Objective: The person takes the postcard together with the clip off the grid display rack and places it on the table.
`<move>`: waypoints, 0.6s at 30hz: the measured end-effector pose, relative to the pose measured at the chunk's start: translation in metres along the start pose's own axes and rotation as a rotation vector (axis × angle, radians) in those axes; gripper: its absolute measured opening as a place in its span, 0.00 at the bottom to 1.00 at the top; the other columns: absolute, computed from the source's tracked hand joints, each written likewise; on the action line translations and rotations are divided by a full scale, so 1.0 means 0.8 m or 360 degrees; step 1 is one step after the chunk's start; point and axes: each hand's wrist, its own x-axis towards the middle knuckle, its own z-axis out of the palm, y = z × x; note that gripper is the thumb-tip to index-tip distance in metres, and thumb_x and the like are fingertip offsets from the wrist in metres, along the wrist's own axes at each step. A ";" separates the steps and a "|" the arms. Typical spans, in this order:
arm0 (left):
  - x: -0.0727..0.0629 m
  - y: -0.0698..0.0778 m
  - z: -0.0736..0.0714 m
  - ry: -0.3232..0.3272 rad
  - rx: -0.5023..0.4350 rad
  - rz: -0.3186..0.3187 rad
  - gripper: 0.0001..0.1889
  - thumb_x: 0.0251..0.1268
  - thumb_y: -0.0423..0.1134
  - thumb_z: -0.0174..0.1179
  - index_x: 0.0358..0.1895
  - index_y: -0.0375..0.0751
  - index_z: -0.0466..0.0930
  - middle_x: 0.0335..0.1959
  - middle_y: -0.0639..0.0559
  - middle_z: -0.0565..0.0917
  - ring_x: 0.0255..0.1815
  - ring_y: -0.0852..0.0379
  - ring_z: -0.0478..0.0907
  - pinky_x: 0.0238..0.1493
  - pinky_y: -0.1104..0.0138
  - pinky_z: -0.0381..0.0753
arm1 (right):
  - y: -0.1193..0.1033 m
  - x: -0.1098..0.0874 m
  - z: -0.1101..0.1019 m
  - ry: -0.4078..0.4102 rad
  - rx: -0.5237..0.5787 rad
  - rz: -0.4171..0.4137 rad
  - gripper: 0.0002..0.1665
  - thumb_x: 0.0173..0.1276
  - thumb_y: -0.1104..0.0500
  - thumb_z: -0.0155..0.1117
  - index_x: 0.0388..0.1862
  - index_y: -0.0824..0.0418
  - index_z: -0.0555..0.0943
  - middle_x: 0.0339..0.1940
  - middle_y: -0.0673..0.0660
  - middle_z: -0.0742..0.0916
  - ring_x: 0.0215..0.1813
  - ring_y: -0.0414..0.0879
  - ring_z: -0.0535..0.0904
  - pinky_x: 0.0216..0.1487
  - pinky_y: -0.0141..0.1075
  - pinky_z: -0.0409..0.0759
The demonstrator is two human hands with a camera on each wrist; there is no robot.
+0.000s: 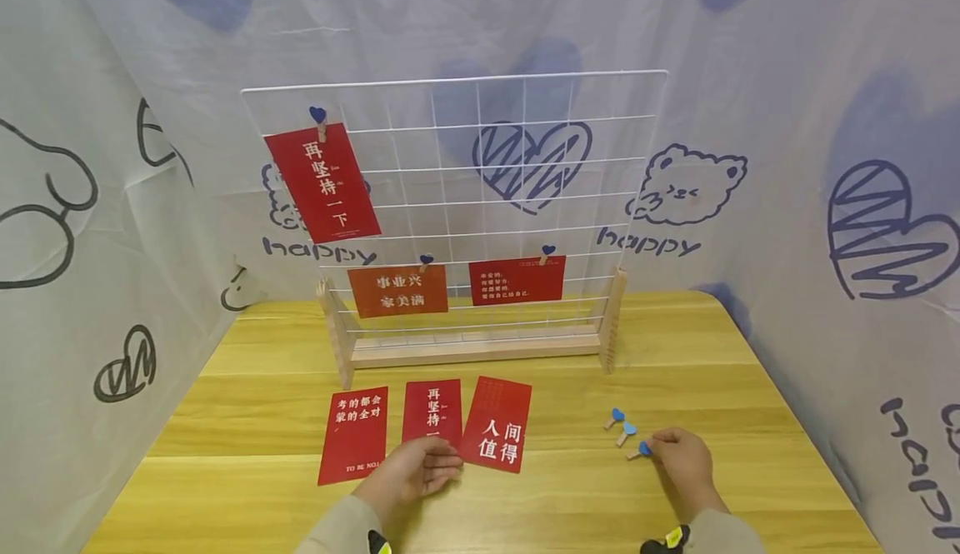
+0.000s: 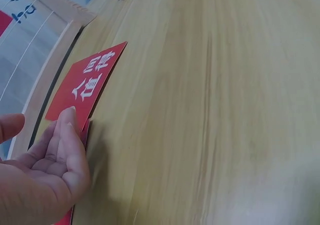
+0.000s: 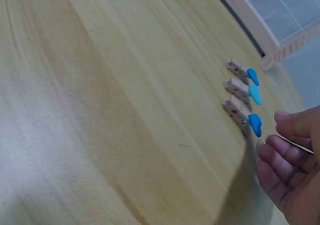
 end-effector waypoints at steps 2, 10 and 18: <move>-0.003 0.003 -0.004 0.0006 -0.0030 0.0004 0.19 0.63 0.38 0.43 0.47 0.22 0.66 0.37 0.36 0.78 0.35 0.49 0.77 0.40 0.64 0.75 | -0.004 0.000 -0.003 -0.0002 -0.0030 -0.0021 0.18 0.56 0.62 0.57 0.39 0.78 0.73 0.31 0.65 0.81 0.34 0.55 0.75 0.34 0.41 0.74; -0.005 0.018 -0.022 0.0009 -0.0022 0.0047 0.19 0.62 0.37 0.43 0.47 0.21 0.65 0.39 0.36 0.77 0.34 0.52 0.76 0.39 0.66 0.75 | -0.031 -0.002 -0.003 -0.0050 0.0027 -0.0085 0.19 0.61 0.61 0.53 0.43 0.78 0.71 0.33 0.65 0.80 0.35 0.54 0.76 0.33 0.40 0.76; -0.007 0.042 -0.040 0.0038 -0.0008 0.0070 0.20 0.63 0.37 0.44 0.50 0.22 0.63 0.40 0.37 0.76 0.38 0.49 0.76 0.42 0.65 0.74 | -0.056 0.002 0.016 -0.0105 0.0176 -0.0163 0.21 0.62 0.57 0.54 0.45 0.75 0.71 0.35 0.65 0.79 0.36 0.53 0.76 0.35 0.43 0.76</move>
